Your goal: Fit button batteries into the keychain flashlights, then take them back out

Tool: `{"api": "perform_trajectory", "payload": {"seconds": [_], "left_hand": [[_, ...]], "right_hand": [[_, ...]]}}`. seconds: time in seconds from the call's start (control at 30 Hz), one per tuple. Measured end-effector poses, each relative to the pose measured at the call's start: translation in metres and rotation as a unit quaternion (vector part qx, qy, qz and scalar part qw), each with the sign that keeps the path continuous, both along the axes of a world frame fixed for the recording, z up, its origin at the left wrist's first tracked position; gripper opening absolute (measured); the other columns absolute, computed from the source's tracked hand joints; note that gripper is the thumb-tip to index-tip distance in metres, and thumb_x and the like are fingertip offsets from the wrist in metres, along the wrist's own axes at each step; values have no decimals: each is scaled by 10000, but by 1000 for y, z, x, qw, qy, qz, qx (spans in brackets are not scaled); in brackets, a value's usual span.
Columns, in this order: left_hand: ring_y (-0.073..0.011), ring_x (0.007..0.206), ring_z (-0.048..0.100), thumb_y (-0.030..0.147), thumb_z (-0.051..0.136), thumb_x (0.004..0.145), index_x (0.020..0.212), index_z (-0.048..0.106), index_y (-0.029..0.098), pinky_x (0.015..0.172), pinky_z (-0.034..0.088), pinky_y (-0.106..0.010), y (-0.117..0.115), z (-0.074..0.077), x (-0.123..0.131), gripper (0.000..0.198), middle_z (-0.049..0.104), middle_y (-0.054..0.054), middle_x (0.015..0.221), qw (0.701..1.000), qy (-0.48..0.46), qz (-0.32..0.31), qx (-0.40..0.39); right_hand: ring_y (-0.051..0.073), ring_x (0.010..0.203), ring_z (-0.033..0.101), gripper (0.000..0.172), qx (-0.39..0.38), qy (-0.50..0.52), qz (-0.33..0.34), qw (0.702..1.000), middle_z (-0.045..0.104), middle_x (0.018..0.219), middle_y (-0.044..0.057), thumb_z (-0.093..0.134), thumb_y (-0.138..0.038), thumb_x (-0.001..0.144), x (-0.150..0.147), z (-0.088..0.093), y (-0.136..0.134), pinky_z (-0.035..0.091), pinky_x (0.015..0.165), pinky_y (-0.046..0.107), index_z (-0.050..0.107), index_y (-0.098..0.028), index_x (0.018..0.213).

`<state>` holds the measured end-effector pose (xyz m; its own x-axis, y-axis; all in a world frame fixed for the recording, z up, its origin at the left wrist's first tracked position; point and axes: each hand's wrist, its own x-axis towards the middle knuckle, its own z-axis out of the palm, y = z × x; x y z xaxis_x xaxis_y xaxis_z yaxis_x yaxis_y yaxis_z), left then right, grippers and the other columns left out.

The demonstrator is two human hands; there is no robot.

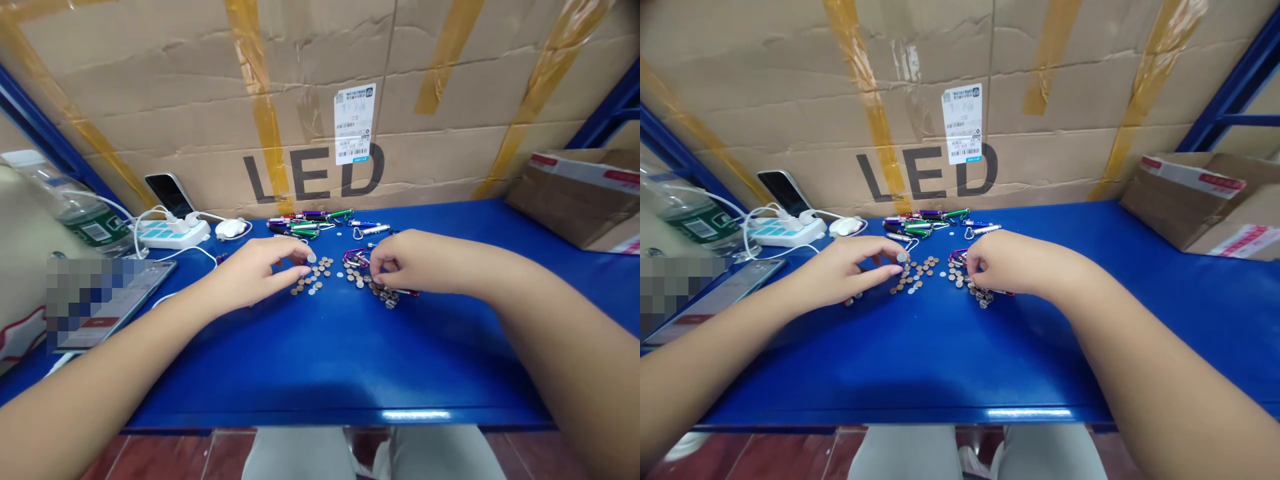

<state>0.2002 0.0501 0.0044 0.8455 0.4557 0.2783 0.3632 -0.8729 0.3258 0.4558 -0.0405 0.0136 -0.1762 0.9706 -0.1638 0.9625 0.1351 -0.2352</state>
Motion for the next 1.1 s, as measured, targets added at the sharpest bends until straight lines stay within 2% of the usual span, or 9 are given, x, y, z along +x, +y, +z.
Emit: {"api": "perform_trajectory", "payload": {"seconds": [0.13,0.2,0.3,0.53,0.7,0.83,0.97,1.1], "left_hand": [[-148,886,679,353,551,913,1078,661,220,734,542,-219,0,0,-1,239,728,-19,1018,1000,-8,6,4],[-146,891,682,344,554,916,1066,663,219,799,542,-239,0,-1,-1,223,733,-11,1008,1000,-11,-10,4],[-140,877,688,331,567,915,1045,665,208,854,534,-250,-3,-4,1,204,739,-7,999,999,-16,-28,-2],[-152,959,682,315,590,912,1037,668,210,900,515,-255,-11,-9,5,181,736,-10,1053,998,-4,-68,15],[-166,969,680,330,579,916,1041,671,217,908,515,-274,-11,-12,5,192,733,-17,1057,997,-8,-70,10],[-169,956,682,342,567,915,1035,674,223,886,523,-274,-13,-13,6,200,733,-14,1044,998,-7,-69,-2],[-159,966,681,320,573,916,1029,669,224,883,520,-256,-16,-12,7,177,733,-6,1035,996,-5,-86,-4],[-152,947,684,301,589,911,1030,669,218,857,527,-243,-17,-14,9,165,734,-2,1027,997,-9,-82,-5]], "right_hand": [[159,601,608,185,-13,1,-19,1000,703,692,-18,579,-168,732,2,2,-2,418,547,281,729,-276,743],[169,619,614,143,-25,-9,-23,999,712,721,-11,600,-224,754,-1,1,-2,425,559,294,730,-271,721],[173,587,595,172,-36,-43,-22,998,697,690,3,588,-301,789,-8,-2,-2,410,535,308,719,-258,685],[159,561,570,152,0,-63,0,998,700,711,24,585,-286,796,-23,-8,-4,366,514,295,716,-245,730],[161,581,568,147,5,-82,-19,996,708,732,28,597,-305,806,-28,-6,-4,361,519,290,717,-246,745],[175,607,590,167,32,-76,-37,996,714,733,48,587,-281,793,-28,-12,2,364,519,294,749,-242,787],[186,643,608,178,15,-75,-44,996,715,746,54,578,-246,772,-30,-16,6,373,543,296,755,-234,789],[161,609,568,147,62,-12,-46,997,684,707,20,593,-261,754,-32,-7,1,368,550,280,732,-235,794]]}}
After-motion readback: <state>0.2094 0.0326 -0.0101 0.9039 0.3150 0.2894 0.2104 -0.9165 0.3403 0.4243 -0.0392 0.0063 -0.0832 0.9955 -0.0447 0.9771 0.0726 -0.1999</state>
